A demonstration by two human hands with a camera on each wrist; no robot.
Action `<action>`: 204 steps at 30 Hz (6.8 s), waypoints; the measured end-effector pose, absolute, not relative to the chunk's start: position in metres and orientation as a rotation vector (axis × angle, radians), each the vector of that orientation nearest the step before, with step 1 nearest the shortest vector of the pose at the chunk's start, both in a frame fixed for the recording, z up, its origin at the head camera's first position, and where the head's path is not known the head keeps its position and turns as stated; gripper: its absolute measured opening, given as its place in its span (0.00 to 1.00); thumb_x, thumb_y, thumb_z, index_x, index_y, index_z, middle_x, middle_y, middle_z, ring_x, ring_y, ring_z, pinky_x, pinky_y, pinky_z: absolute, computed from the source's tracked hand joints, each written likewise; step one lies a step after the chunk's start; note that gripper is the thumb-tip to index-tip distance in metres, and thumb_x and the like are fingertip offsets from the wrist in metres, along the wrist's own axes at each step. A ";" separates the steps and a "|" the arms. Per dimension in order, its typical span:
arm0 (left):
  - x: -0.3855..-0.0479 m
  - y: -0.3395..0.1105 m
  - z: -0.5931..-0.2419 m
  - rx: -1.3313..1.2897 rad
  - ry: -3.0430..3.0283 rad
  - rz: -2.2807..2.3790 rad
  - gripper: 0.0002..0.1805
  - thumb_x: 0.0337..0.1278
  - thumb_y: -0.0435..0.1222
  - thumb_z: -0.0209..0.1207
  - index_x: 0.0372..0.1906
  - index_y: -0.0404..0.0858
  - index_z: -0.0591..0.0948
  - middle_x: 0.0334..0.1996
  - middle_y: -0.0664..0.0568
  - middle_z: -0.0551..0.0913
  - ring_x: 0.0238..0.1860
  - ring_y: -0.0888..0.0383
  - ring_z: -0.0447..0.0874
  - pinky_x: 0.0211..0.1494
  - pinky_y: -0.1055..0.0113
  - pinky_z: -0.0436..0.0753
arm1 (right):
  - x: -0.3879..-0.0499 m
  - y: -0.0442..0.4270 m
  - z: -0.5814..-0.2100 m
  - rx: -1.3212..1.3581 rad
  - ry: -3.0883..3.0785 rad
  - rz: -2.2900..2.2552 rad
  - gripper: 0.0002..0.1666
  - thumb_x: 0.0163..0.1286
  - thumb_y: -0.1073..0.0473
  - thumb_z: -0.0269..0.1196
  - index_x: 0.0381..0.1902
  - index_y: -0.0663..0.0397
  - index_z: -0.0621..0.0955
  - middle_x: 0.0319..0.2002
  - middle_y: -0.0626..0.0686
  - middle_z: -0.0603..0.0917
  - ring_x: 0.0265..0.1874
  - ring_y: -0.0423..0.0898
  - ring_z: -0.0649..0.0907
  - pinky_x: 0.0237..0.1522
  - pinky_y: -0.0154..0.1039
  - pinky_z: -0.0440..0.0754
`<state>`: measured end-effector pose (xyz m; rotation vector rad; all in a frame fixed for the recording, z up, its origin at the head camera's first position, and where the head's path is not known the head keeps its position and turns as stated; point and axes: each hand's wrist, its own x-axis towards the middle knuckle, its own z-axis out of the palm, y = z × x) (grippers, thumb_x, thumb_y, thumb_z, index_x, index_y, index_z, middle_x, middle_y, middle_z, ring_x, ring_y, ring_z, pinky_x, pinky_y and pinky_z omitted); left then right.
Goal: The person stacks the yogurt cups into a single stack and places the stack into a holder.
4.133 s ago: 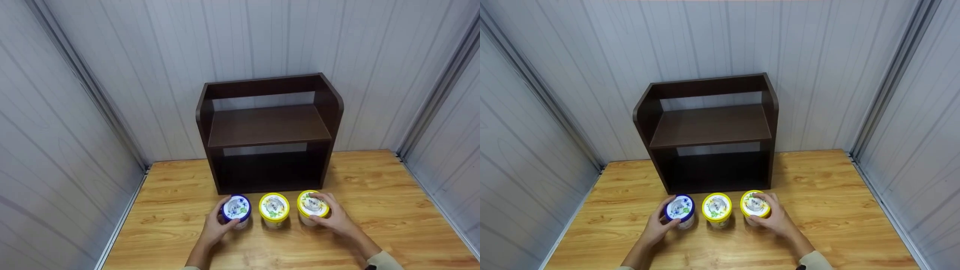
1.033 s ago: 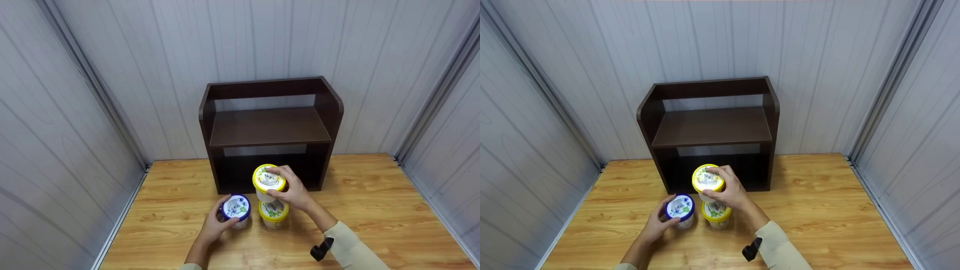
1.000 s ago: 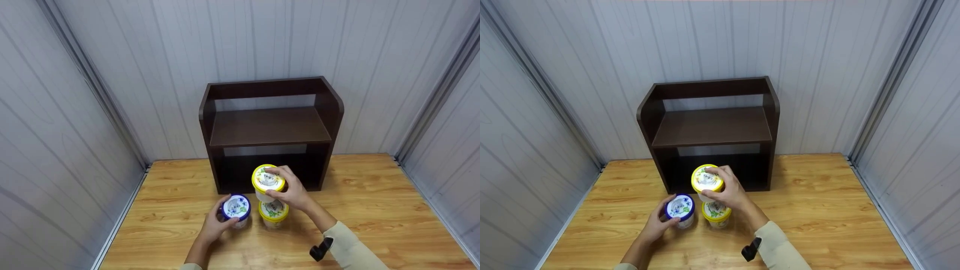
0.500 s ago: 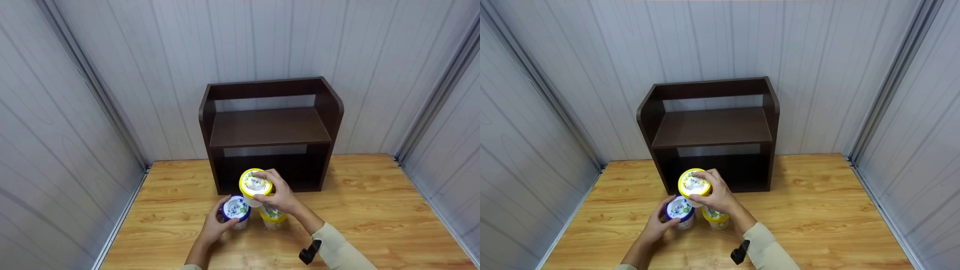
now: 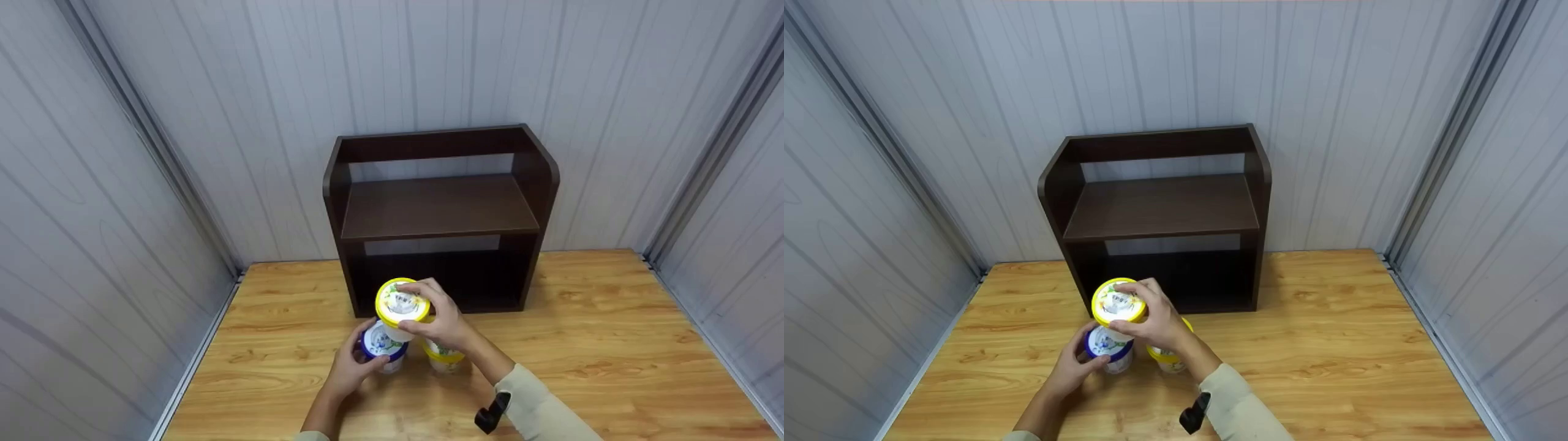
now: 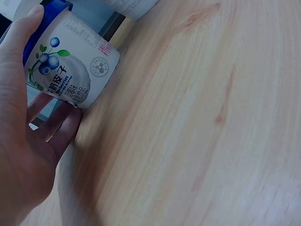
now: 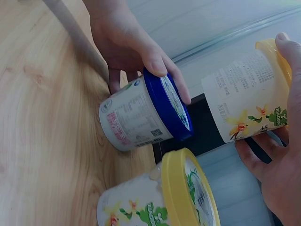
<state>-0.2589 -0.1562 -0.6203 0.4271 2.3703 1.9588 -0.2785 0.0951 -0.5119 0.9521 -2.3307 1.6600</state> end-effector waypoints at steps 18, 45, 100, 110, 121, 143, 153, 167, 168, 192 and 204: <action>-0.258 -0.157 -0.619 0.429 2.368 1.956 0.44 0.55 0.39 0.73 0.75 0.45 0.65 0.65 0.41 0.74 0.64 0.45 0.74 0.68 0.51 0.74 | -0.273 0.074 -0.528 0.969 -2.329 1.690 0.36 0.61 0.51 0.76 0.66 0.40 0.76 0.59 0.49 0.72 0.57 0.47 0.76 0.60 0.40 0.76; -0.256 -0.158 -0.623 0.431 2.377 1.974 0.45 0.54 0.41 0.74 0.75 0.43 0.65 0.66 0.42 0.75 0.66 0.44 0.73 0.69 0.50 0.72 | -0.251 0.058 -0.510 0.848 -2.351 1.970 0.34 0.62 0.61 0.74 0.65 0.59 0.76 0.61 0.58 0.74 0.57 0.51 0.76 0.57 0.46 0.78; -0.258 -0.161 -0.620 0.379 2.357 1.990 0.51 0.48 0.40 0.77 0.76 0.42 0.61 0.63 0.40 0.74 0.67 0.42 0.71 0.74 0.46 0.65 | -0.267 0.170 -0.574 0.764 -2.373 1.812 0.47 0.55 0.60 0.79 0.71 0.50 0.72 0.69 0.56 0.68 0.70 0.64 0.65 0.66 0.69 0.65; -0.258 -0.162 -0.622 0.385 2.298 2.035 0.48 0.49 0.37 0.77 0.74 0.42 0.63 0.63 0.40 0.74 0.67 0.43 0.71 0.73 0.50 0.68 | -0.262 0.173 -0.590 0.739 -2.483 1.726 0.49 0.55 0.53 0.79 0.73 0.48 0.70 0.69 0.50 0.69 0.68 0.53 0.70 0.66 0.51 0.70; -0.256 -0.162 -0.623 0.376 2.305 2.021 0.46 0.50 0.39 0.77 0.72 0.45 0.65 0.63 0.42 0.74 0.68 0.45 0.71 0.73 0.50 0.68 | -0.258 0.173 -0.598 0.735 -2.492 1.727 0.43 0.52 0.53 0.81 0.66 0.46 0.77 0.65 0.52 0.74 0.67 0.54 0.70 0.67 0.29 0.61; -0.256 -0.162 -0.624 0.362 2.333 2.013 0.49 0.49 0.39 0.77 0.74 0.41 0.63 0.63 0.43 0.75 0.68 0.44 0.70 0.74 0.48 0.65 | -0.259 0.172 -0.596 0.719 -2.487 1.698 0.39 0.54 0.52 0.80 0.63 0.47 0.79 0.62 0.50 0.76 0.63 0.49 0.73 0.64 0.28 0.66; -0.256 -0.162 -0.624 0.367 2.342 2.001 0.48 0.49 0.40 0.77 0.73 0.42 0.64 0.63 0.43 0.75 0.67 0.45 0.71 0.73 0.47 0.66 | -0.267 0.173 -0.575 0.745 -2.419 1.744 0.38 0.53 0.57 0.80 0.62 0.49 0.80 0.61 0.53 0.75 0.61 0.52 0.73 0.62 0.30 0.70; -0.256 -0.163 -0.625 0.385 2.349 2.010 0.45 0.49 0.39 0.77 0.71 0.44 0.66 0.63 0.42 0.76 0.67 0.45 0.72 0.73 0.46 0.67 | -0.268 0.159 -0.514 0.766 -2.316 1.723 0.38 0.50 0.66 0.80 0.59 0.66 0.80 0.59 0.63 0.76 0.58 0.57 0.76 0.56 0.33 0.78; -0.256 -0.163 -0.625 0.391 2.339 2.015 0.44 0.50 0.39 0.76 0.71 0.44 0.66 0.63 0.42 0.76 0.67 0.45 0.72 0.73 0.46 0.67 | -0.266 0.158 -0.508 0.772 -2.310 1.713 0.37 0.50 0.66 0.80 0.59 0.66 0.80 0.59 0.63 0.77 0.57 0.57 0.76 0.55 0.32 0.78; -0.257 -0.162 -0.625 0.375 2.310 2.034 0.46 0.49 0.38 0.77 0.73 0.43 0.64 0.63 0.42 0.75 0.66 0.43 0.71 0.72 0.47 0.67 | -0.275 0.144 -0.438 0.872 -2.294 1.652 0.36 0.57 0.63 0.78 0.62 0.66 0.78 0.61 0.63 0.74 0.54 0.53 0.78 0.52 0.31 0.80; -0.256 -0.162 -0.624 0.382 2.332 2.035 0.46 0.50 0.37 0.76 0.73 0.38 0.64 0.60 0.42 0.76 0.65 0.46 0.71 0.72 0.49 0.67 | -0.275 0.128 -0.416 0.945 -2.237 1.652 0.35 0.56 0.66 0.77 0.61 0.67 0.78 0.61 0.64 0.74 0.55 0.53 0.78 0.53 0.32 0.80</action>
